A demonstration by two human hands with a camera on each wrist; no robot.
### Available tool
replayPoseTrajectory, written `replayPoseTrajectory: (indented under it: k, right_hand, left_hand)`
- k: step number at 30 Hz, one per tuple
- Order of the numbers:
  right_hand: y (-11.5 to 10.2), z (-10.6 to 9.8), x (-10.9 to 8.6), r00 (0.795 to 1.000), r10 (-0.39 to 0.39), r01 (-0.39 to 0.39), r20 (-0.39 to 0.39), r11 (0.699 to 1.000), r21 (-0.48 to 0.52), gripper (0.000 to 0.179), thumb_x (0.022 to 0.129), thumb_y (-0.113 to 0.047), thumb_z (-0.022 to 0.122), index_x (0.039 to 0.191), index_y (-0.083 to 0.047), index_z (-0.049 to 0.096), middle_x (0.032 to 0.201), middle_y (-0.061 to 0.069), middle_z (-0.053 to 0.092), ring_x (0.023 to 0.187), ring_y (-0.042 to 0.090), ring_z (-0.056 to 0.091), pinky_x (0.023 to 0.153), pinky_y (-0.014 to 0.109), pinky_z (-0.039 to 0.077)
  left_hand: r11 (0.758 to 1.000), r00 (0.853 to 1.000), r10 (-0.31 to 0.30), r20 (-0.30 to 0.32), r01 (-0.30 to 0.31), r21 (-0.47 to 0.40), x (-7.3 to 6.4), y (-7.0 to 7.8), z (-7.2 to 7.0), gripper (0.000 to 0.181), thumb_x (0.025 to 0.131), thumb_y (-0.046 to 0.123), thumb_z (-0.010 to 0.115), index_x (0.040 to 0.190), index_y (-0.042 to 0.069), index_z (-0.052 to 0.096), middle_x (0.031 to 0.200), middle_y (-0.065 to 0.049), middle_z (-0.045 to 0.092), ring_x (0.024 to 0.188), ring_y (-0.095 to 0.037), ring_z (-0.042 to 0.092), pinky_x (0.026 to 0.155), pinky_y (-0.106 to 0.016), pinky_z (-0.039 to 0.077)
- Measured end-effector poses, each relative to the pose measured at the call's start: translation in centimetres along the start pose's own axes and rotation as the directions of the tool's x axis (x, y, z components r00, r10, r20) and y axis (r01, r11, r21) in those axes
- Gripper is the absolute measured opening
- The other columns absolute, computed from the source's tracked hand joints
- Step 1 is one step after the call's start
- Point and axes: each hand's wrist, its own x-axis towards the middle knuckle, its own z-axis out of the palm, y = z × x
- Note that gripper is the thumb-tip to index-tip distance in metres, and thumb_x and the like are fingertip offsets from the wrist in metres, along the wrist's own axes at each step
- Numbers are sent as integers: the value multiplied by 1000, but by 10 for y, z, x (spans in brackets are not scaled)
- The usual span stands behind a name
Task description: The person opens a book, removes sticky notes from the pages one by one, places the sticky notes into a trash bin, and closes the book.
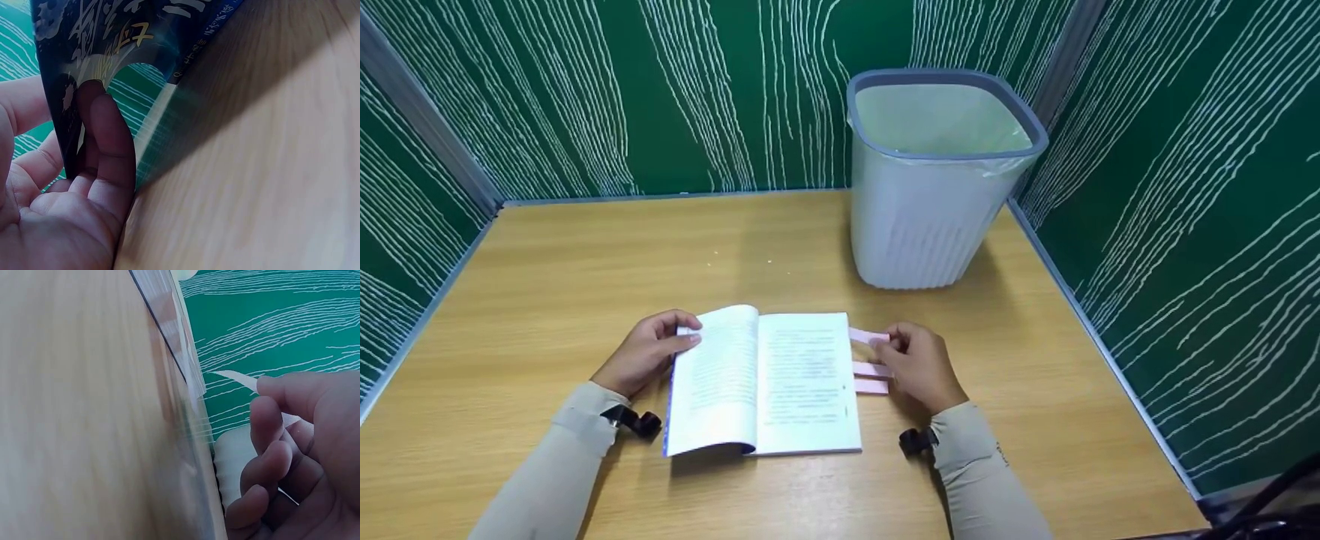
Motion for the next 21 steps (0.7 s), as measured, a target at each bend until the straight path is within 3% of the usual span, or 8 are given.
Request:
replayPoseTrajectory:
  k: [11, 21]
  right_hand:
    - [1, 1, -1, 1000, -29, 29, -10, 999, 20, 16, 91, -19, 79, 90, -10, 67, 75, 3, 60, 66, 16, 53, 52, 24, 41]
    - [-3, 4, -4, 994, -79, 86, -82, 993, 85, 17, 83, -15, 88, 87, -11, 72, 80, 5, 64, 73, 18, 55, 61, 22, 45]
  left_hand:
    - [1000, 1000, 1, 3, -1, 0, -1, -1, -1, 25, 93, 9, 75, 116, 2, 67, 112, -9, 58, 95, -21, 61, 71, -26, 57]
    - [1000, 1000, 17, 11, -17, -22, 2, -3, 0, 25, 92, 6, 75, 115, 0, 65, 106, -9, 59, 89, -20, 62, 70, -26, 58]
